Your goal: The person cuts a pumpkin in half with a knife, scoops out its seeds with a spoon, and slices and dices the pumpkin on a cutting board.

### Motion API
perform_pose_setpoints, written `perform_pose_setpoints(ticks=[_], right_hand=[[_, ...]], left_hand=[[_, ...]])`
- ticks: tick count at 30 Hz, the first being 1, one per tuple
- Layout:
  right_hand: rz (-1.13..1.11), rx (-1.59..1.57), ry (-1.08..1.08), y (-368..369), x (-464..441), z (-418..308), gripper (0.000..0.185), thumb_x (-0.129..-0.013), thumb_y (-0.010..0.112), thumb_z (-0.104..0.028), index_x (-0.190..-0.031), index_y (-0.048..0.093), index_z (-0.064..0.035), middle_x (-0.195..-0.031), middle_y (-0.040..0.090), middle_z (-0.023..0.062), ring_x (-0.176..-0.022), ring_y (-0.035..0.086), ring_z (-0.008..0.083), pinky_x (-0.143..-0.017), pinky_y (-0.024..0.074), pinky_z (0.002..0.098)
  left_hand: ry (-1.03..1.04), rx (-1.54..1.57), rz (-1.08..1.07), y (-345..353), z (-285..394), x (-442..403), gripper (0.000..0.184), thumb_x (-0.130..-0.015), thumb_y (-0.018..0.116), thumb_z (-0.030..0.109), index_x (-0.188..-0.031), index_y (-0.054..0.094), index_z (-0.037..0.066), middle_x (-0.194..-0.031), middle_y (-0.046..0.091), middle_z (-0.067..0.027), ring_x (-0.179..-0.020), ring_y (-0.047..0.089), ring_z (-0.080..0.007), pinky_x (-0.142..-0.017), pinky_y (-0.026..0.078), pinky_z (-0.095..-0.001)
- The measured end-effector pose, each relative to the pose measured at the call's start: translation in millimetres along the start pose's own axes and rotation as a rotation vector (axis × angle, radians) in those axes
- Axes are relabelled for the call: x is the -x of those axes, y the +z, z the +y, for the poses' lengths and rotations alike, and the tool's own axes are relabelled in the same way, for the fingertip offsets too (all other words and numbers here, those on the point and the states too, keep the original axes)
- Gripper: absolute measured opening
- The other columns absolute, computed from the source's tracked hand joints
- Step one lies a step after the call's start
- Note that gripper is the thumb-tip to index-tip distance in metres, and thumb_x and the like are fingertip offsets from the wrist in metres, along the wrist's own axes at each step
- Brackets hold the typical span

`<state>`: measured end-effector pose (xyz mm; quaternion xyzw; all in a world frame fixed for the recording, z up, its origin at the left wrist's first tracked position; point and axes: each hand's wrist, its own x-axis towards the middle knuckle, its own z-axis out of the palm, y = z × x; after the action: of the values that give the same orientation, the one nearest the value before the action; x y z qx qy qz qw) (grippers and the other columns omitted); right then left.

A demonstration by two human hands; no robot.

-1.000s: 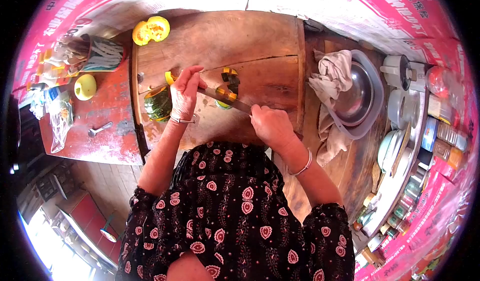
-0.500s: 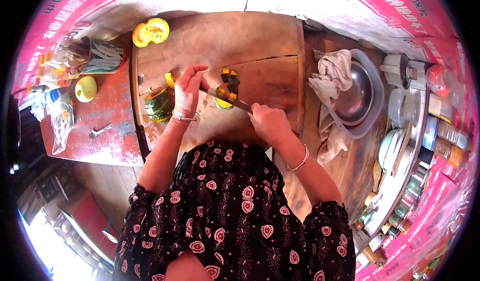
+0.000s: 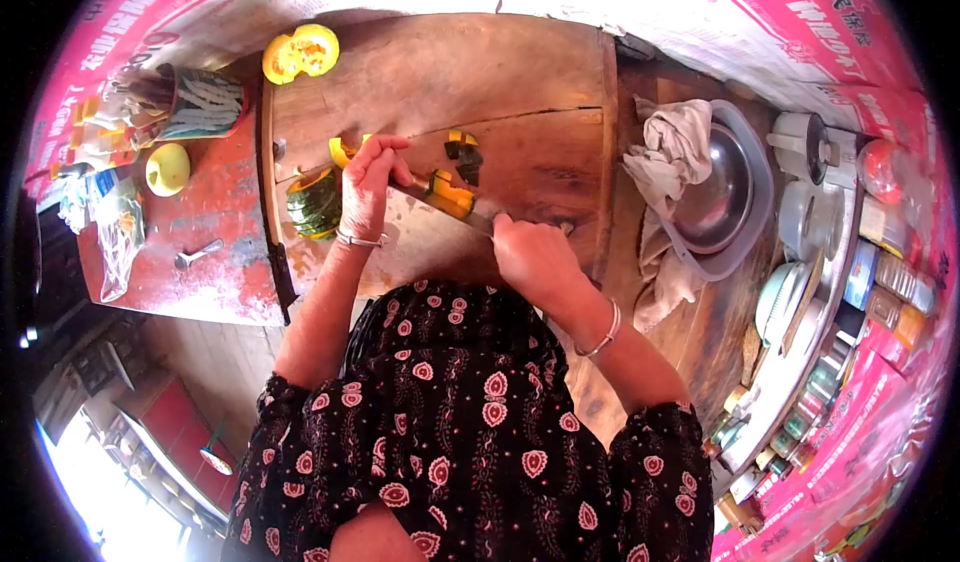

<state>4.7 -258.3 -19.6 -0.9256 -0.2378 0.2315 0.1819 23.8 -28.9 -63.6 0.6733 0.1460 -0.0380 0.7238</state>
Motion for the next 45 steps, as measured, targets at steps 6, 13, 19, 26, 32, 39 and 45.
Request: perform_pose_setpoints(ticks=[6,13,19,26,32,39,45], right_hand=[[0.074,-0.005,-0.011,14.9,-3.8,2.1,0.01,-0.083,0.05,-0.012,-0.079,0.05,-0.0034,-0.066,0.061,0.0196,-0.062,0.061,0.0383,-0.057,0.0483,0.0479],[0.241,-0.394,0.019,14.3,14.9,8.3,0.02,-0.087,0.056,-0.021,-0.079,0.052,-0.0036,-0.066,0.057,0.0207,-0.066,0.058,0.0393,-0.056,0.045,0.0458],[0.254,-0.372,0.095,-1.2,14.3,6.3,0.022,-0.089,0.056,-0.023,-0.078,0.051,-0.004,-0.065,0.056,0.0208,-0.065,0.057,0.0401,-0.054,0.0439,0.0465],[0.25,-0.233,0.069,-2.1,7.7,-7.9,0.025,-0.089,0.054,-0.022,-0.074,0.047,-0.0033,-0.062,0.056,0.0198,-0.062,0.058,0.0399,-0.053,0.0449,0.0471],[0.175,-0.112,0.059,0.9,8.0,-17.2,0.021,-0.089,0.053,-0.019,-0.077,0.046,-0.0034,-0.063,0.057,0.0192,-0.063,0.058,0.0397,-0.054,0.0447,0.0481],[0.114,-0.013,0.094,8.1,-0.5,-19.1,0.015,-0.088,0.052,-0.015,-0.081,0.048,-0.003,-0.062,0.057,0.0197,-0.062,0.058,0.0404,-0.055,0.0453,0.0499],[0.149,-0.033,0.066,19.0,-28.9,-22.2,0.012,-0.085,0.052,-0.013,-0.083,0.049,-0.0017,-0.063,0.06,0.0206,-0.063,0.062,0.0399,-0.058,0.0498,0.0485]], left_hand=[[-0.017,-0.002,-0.059,-7.2,-1.5,-9.4,0.025,-0.096,0.042,0.016,-0.101,0.059,-0.001,-0.067,0.057,-0.0018,-0.067,0.054,-0.0091,-0.071,0.045,-0.0228],[0.077,0.214,0.11,-10.2,-4.1,2.3,0.033,-0.097,0.047,0.026,-0.113,0.058,-0.001,-0.103,0.064,-0.0106,-0.1,0.057,-0.0187,-0.094,0.04,-0.0314],[0.586,-0.937,-0.175,15.3,-10.2,33.1,0.046,-0.065,0.067,0.003,-0.11,0.06,0.008,-0.115,0.057,-0.0107,-0.102,0.052,-0.0303,-0.088,0.045,-0.0366],[0.417,-1.014,-0.008,26.0,-33.7,46.7,0.038,-0.065,0.072,0.011,-0.099,0.055,0.006,-0.098,0.052,-0.0124,-0.09,0.053,-0.0326,-0.07,0.047,-0.0409],[0.299,-0.919,0.018,31.2,-35.4,53.9,0.032,-0.067,0.071,0.012,-0.092,0.052,0.007,-0.095,0.049,-0.0134,-0.092,0.052,-0.0339,-0.066,0.049,-0.042],[0.32,-0.925,0.02,27.6,-42.5,55.3,0.032,-0.066,0.071,0.01,-0.094,0.055,0.007,-0.092,0.051,-0.0115,-0.083,0.056,-0.0326,-0.062,0.05,-0.041],[0.349,-0.943,0.008,27.4,-45.2,53.5,0.03,-0.066,0.071,0.01,-0.091,0.054,0.008,-0.092,0.05,-0.0109,-0.085,0.055,-0.0319,-0.062,0.049,-0.0411]])
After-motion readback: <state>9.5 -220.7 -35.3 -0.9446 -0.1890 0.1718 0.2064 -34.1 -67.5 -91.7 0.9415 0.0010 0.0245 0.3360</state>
